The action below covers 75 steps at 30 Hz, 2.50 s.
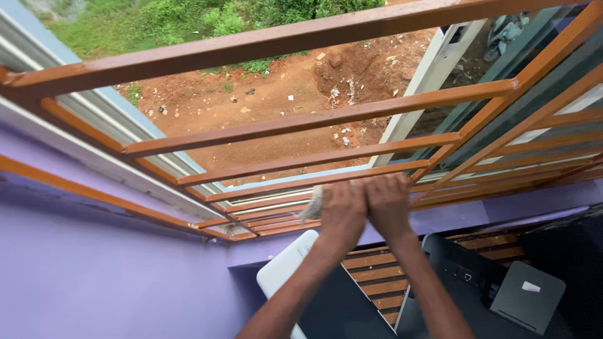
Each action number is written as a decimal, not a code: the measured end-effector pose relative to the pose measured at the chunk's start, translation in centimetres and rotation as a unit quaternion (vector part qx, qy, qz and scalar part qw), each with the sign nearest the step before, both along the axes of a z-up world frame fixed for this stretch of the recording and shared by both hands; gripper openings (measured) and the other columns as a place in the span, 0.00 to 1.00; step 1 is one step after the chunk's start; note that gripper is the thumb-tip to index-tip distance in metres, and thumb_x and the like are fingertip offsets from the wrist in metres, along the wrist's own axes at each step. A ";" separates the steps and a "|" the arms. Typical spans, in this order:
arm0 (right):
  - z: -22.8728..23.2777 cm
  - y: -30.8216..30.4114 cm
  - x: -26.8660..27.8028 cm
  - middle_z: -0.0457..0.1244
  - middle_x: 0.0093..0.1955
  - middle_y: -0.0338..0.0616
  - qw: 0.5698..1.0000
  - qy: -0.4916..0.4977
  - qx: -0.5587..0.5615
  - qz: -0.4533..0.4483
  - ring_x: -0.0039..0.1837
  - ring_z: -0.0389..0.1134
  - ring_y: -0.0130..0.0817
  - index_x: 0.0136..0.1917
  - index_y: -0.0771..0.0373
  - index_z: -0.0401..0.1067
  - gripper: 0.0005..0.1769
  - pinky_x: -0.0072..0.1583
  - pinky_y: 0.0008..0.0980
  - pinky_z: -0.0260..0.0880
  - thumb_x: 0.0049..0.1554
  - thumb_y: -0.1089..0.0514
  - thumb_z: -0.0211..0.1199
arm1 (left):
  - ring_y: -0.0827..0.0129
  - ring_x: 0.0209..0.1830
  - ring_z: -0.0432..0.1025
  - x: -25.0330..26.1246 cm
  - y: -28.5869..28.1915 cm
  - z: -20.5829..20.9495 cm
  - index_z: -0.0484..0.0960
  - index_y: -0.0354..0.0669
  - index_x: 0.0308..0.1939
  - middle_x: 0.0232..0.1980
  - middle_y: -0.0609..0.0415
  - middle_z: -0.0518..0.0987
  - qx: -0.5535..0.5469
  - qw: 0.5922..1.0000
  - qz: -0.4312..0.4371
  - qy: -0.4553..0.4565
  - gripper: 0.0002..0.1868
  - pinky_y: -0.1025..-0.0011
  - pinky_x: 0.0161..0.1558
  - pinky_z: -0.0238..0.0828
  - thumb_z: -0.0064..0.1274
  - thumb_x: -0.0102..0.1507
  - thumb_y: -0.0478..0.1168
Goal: The person wipes the horizontal bars of a window grill and the adjacent glass pane using a cloth, moving the cloth along the surfaces to remove dust.
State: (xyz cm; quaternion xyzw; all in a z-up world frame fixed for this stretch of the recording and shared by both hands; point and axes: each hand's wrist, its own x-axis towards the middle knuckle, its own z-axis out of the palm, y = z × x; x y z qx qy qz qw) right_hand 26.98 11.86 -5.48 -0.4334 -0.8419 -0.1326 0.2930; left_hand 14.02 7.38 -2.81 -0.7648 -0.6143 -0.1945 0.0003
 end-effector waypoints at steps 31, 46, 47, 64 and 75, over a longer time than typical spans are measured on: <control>1.1 -7.0 -23.3 0.64 0.57 0.56 0.994 0.089 0.031 0.062 0.63 0.64 0.52 0.61 0.71 0.74 0.27 0.69 0.53 0.54 0.52 0.53 0.60 | 0.41 0.65 0.66 -19.6 -6.8 6.0 0.76 0.27 0.58 0.56 0.32 0.77 0.024 0.996 0.074 -0.037 0.36 0.51 0.66 0.57 0.55 0.42 0.24; 0.7 -2.9 -9.4 0.64 0.42 0.44 0.998 0.012 0.056 0.003 0.50 0.67 0.41 0.50 0.61 0.74 0.14 0.62 0.47 0.60 0.49 0.66 0.60 | 0.52 0.40 0.78 -11.1 -2.0 2.0 0.77 0.41 0.35 0.36 0.44 0.81 -0.008 0.998 0.039 0.051 0.06 0.50 0.45 0.69 0.52 0.54 0.32; 0.7 -2.3 -7.6 0.64 0.41 0.44 0.999 0.025 0.044 0.000 0.50 0.67 0.41 0.49 0.61 0.73 0.12 0.63 0.48 0.60 0.50 0.66 0.60 | 0.52 0.37 0.78 -9.3 -1.3 1.7 0.77 0.41 0.34 0.34 0.45 0.81 -0.011 0.999 0.025 0.034 0.06 0.50 0.42 0.70 0.53 0.53 0.32; 3.2 -1.8 -3.3 0.64 0.44 0.51 0.993 0.041 0.018 -0.110 0.55 0.64 0.51 0.46 0.66 0.72 0.11 0.69 0.55 0.59 0.47 0.65 0.63 | 0.51 0.32 0.79 -3.3 1.4 2.5 0.79 0.39 0.33 0.31 0.43 0.81 0.012 0.998 -0.048 -0.036 0.12 0.56 0.35 0.74 0.62 0.47 0.36; 2.3 -6.0 -18.7 0.64 0.40 0.49 0.998 0.045 -0.021 -0.032 0.51 0.66 0.47 0.43 0.61 0.71 0.04 0.66 0.54 0.59 0.52 0.61 0.61 | 0.47 0.32 0.77 -17.8 -4.3 3.2 0.80 0.39 0.32 0.30 0.41 0.80 0.051 0.996 0.065 -0.013 0.09 0.50 0.41 0.72 0.55 0.51 0.40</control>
